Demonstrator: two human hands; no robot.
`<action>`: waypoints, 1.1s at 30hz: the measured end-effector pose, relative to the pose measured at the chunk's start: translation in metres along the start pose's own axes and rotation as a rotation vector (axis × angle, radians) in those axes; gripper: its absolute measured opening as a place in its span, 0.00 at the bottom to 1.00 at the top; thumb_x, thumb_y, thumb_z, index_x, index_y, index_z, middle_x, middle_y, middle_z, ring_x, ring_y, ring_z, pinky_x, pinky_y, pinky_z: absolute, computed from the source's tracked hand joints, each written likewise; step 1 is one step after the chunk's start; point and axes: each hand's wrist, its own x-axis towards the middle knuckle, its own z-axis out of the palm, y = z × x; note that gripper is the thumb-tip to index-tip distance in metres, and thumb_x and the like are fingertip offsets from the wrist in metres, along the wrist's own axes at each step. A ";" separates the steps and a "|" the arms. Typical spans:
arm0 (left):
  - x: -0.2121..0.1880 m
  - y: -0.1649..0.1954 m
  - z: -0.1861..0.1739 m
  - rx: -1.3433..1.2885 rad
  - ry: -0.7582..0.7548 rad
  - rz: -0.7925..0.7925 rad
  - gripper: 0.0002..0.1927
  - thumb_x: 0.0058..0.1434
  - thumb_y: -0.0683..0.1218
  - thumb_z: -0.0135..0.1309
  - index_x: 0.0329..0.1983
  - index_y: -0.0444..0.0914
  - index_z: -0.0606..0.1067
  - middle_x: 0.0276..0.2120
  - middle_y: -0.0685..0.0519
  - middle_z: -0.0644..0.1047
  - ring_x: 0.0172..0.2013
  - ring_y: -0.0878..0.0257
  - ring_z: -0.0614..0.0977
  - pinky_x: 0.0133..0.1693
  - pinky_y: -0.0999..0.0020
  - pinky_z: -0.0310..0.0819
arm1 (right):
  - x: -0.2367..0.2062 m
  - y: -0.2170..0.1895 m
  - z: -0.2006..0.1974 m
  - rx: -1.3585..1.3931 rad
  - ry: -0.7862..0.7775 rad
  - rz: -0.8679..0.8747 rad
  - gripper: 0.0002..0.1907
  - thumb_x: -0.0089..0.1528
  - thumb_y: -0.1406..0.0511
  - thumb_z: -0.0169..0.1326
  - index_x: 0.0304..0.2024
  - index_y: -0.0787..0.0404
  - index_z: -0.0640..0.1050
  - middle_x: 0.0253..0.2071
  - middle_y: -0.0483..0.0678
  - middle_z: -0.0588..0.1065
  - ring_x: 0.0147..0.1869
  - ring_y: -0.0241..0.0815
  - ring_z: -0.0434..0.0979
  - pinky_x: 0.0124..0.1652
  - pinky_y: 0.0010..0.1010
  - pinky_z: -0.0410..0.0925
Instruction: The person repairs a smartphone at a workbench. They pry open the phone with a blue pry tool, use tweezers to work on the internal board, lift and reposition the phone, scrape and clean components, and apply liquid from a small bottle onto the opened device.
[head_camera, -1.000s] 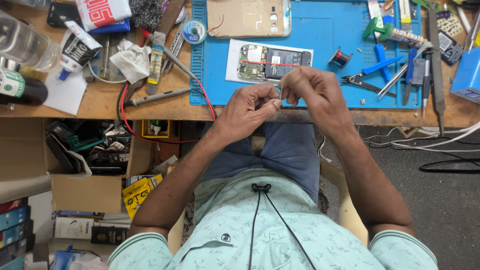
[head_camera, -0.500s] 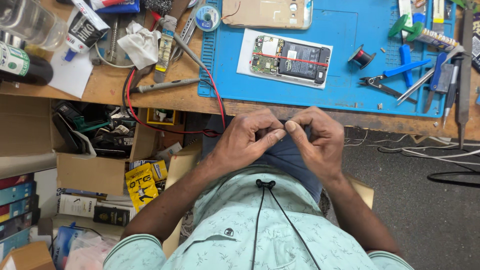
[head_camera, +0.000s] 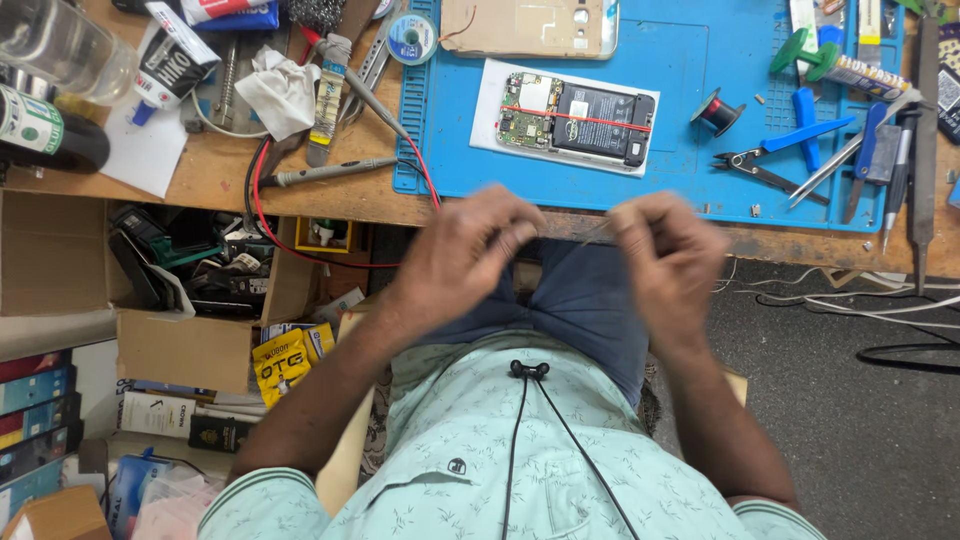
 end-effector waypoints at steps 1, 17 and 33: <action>0.006 -0.005 -0.008 0.113 0.027 0.015 0.09 0.68 0.40 0.57 0.51 0.37 0.77 0.46 0.47 0.81 0.45 0.54 0.84 0.46 0.60 0.79 | 0.011 0.000 -0.011 -0.071 0.007 0.045 0.06 0.70 0.67 0.62 0.40 0.64 0.82 0.33 0.41 0.77 0.30 0.24 0.69 0.29 0.18 0.60; 0.084 -0.076 -0.054 0.693 -0.190 0.627 0.29 0.64 0.44 0.59 0.65 0.27 0.67 0.59 0.39 0.73 0.60 0.47 0.75 0.61 0.56 0.71 | 0.055 -0.033 -0.027 -0.737 -0.090 -0.624 0.17 0.55 0.70 0.68 0.47 0.65 0.82 0.48 0.54 0.81 0.51 0.53 0.80 0.52 0.42 0.73; 0.077 -0.021 -0.048 -0.014 0.065 0.277 0.24 0.62 0.42 0.64 0.61 0.35 0.74 0.54 0.43 0.80 0.54 0.50 0.83 0.57 0.60 0.78 | 0.081 -0.037 -0.014 -0.756 -0.025 -0.726 0.08 0.67 0.69 0.66 0.48 0.59 0.82 0.46 0.48 0.81 0.50 0.47 0.81 0.48 0.39 0.71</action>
